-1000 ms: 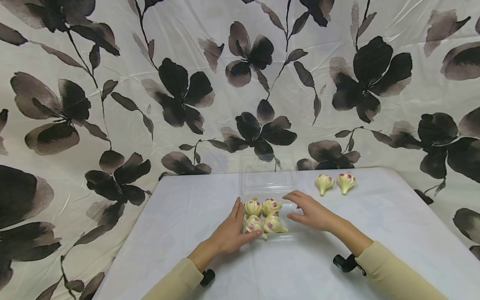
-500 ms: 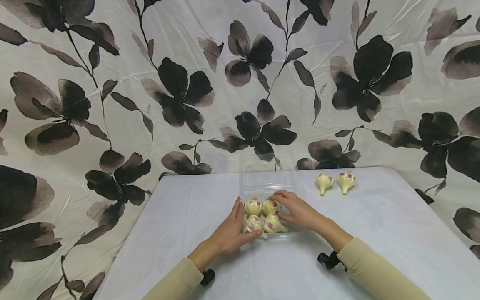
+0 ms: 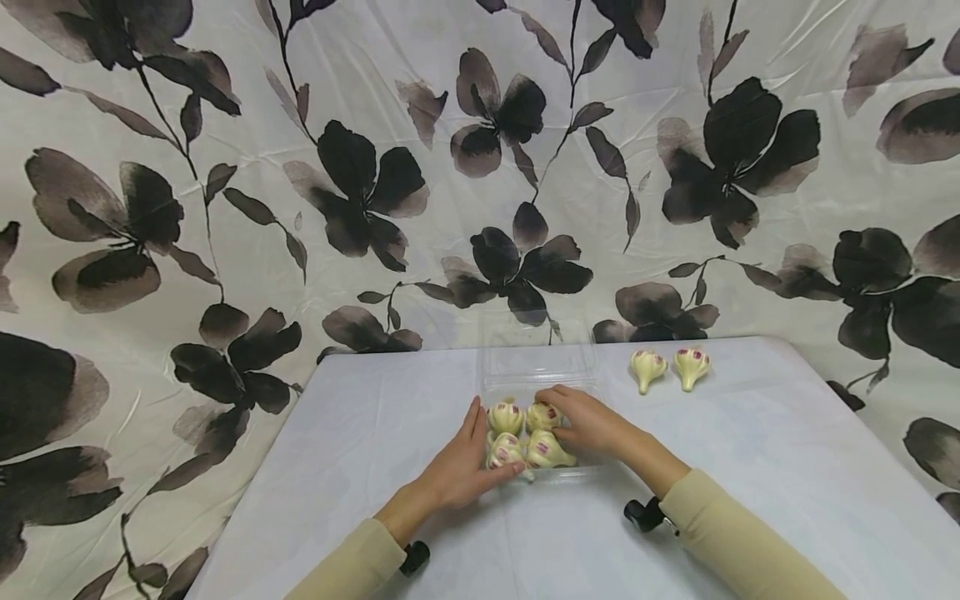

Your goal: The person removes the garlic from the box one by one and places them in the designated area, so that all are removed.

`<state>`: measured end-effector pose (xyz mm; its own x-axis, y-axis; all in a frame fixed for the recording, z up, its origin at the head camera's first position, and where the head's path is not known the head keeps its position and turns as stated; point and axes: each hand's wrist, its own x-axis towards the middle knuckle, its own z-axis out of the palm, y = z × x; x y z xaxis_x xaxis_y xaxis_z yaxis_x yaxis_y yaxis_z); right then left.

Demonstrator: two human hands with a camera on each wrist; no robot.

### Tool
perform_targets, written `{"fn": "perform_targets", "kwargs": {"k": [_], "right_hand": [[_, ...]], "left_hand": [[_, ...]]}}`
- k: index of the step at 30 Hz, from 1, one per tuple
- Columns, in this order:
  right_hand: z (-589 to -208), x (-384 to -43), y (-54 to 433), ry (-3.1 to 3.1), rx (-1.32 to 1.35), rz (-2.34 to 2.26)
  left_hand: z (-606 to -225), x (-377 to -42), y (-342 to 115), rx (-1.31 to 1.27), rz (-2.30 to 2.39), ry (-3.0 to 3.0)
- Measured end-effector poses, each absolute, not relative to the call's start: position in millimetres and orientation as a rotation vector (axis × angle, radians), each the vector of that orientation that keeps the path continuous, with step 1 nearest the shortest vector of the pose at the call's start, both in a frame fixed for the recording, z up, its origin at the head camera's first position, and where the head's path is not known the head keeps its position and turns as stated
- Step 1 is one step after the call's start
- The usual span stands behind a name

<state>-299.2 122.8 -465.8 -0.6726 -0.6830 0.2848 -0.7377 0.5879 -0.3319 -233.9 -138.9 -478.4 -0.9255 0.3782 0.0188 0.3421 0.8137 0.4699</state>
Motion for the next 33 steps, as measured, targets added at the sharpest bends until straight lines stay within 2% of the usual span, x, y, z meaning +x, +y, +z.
{"fn": "perform_targets", "kwargs": {"k": [13,33], "right_hand": [[-461.0,-302.1,123.5,-2.724,1.175,0.487],[-454.2,-304.6,147.6,-2.685,1.064,0.839]], "left_hand": [[-480.6,-234.7,-137.8,0.569,0.733,2.915],[-480.0,-235.4,-138.1,0.585,0.733,2.928]]}}
